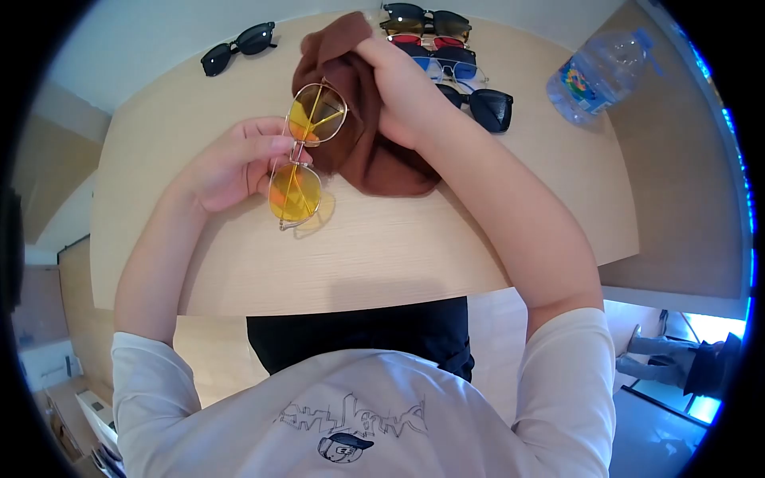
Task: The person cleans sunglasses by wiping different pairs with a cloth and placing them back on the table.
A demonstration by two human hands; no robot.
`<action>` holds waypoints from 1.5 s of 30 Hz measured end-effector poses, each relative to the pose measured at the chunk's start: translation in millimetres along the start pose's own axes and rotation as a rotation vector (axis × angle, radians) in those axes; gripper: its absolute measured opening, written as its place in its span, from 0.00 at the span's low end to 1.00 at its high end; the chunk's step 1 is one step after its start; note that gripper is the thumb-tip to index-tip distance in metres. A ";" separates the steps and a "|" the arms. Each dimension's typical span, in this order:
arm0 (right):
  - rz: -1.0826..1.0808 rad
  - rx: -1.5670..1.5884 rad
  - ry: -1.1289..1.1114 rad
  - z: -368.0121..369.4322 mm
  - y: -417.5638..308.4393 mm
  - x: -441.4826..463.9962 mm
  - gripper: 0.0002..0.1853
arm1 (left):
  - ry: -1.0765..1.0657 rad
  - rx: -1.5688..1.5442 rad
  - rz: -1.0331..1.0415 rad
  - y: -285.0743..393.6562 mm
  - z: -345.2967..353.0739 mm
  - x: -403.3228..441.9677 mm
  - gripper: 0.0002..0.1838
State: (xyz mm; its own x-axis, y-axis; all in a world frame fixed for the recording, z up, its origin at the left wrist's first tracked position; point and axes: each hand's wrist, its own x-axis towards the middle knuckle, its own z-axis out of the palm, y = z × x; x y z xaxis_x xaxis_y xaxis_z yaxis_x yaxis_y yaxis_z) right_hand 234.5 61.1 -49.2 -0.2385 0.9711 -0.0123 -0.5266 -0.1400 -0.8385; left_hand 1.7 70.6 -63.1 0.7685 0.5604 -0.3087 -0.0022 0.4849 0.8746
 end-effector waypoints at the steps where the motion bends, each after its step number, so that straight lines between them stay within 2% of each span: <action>1: -0.004 -0.001 -0.001 -5.3 0.0 4.2 0.19 | -0.038 -0.008 0.014 -0.8 -2.5 0.2 0.17; 3: -0.036 0.154 0.054 -20.2 -0.7 12.5 0.21 | -0.079 -0.011 0.027 -2.7 -6.7 0.0 0.18; 5: -0.071 0.108 0.044 -23.9 -7.1 12.1 0.22 | 0.002 -0.007 0.130 -5.3 -6.0 -0.7 0.19; 7: -0.005 0.208 -0.172 -27.7 -18.6 16.1 0.24 | 0.014 -0.044 0.166 -3.0 1.0 -5.3 0.19; 8: 0.119 0.288 -0.563 -37.3 -25.0 25.8 0.25 | 0.039 -0.078 0.211 -1.0 2.5 -7.1 0.20; 9: 0.111 0.284 -0.560 -44.2 -19.0 19.3 0.25 | 0.031 -0.073 0.211 0.0 2.2 -6.7 0.20; 11: 0.067 0.004 0.131 7.5 -14.3 -18.0 0.22 | 0.088 -0.063 0.248 -2.2 -1.0 -4.6 0.19; 12: 0.095 -0.095 0.046 -2.1 -7.6 -18.0 0.20 | 0.086 -0.061 0.251 -5.1 -3.0 -0.7 0.19; 13: -0.040 -0.312 0.034 -9.6 1.8 -21.0 0.18 | 0.089 -0.041 0.259 -8.4 -5.4 2.5 0.18; 15: -0.131 -0.490 0.100 -0.3 3.9 -31.7 0.15 | 0.094 -0.019 0.272 -8.2 -0.4 2.4 0.17; 16: -0.137 -0.492 0.096 3.2 4.3 -33.7 0.15 | 0.128 0.002 0.235 -7.1 9.8 -0.1 0.16; 18: -0.076 -0.104 0.245 7.1 3.2 -34.8 0.15 | 0.159 0.027 0.202 -5.2 16.2 -1.7 0.15; 21: 0.044 0.050 0.196 -9.4 -3.4 -30.9 0.19 | 0.126 -0.014 0.224 -7.0 13.6 -1.4 0.15; 23: 0.070 0.086 0.162 -13.7 0.4 -29.8 0.20 | 0.124 -0.098 0.312 -6.7 11.0 -1.3 0.15; 25: 0.172 0.081 0.032 -12.5 7.4 -30.3 0.20 | 0.158 -0.075 0.309 -5.2 12.2 -0.8 0.15; 27: 0.131 -0.039 -0.028 -8.9 12.9 -34.4 0.19 | 0.192 -0.057 0.302 -5.7 13.7 -0.1 0.14; 29: 0.075 -0.556 0.006 4.8 7.2 -39.9 0.19 | 0.234 -0.065 0.319 -5.1 14.2 0.2 0.14; 31: 0.041 -0.613 0.007 3.1 11.4 -38.2 0.22 | 0.229 -0.063 0.319 -5.6 10.5 0.2 0.15; 33: -0.009 -0.770 -0.096 1.1 12.8 -38.7 0.22 | 0.227 -0.060 0.321 -4.5 9.6 -0.5 0.15; 37: 0.169 -0.799 -0.093 12.2 -4.5 -46.2 0.21 | 0.285 -0.118 0.365 1.9 10.0 -2.5 0.14; 39: 0.180 -0.730 -0.106 12.9 -1.6 -44.9 0.20 | 0.324 -0.156 0.390 4.5 5.6 -1.6 0.14; 41: 0.192 -0.659 -0.119 12.9 2.3 -43.8 0.19 | 0.240 -0.095 0.367 3.0 -0.2 -0.6 0.14; 45: 0.237 -0.597 -0.065 11.5 5.4 -42.6 0.19 | 0.245 0.000 0.305 -2.7 4.4 1.3 0.14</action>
State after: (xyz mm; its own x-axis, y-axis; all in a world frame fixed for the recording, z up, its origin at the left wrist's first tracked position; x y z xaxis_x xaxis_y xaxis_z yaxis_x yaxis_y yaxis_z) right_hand 232.4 16.7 -46.9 -0.3510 0.9109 -0.2169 0.0867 -0.1991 -0.9761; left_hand 5.5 67.1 -64.3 0.5568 0.8226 -0.1151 -0.2067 0.2714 0.9400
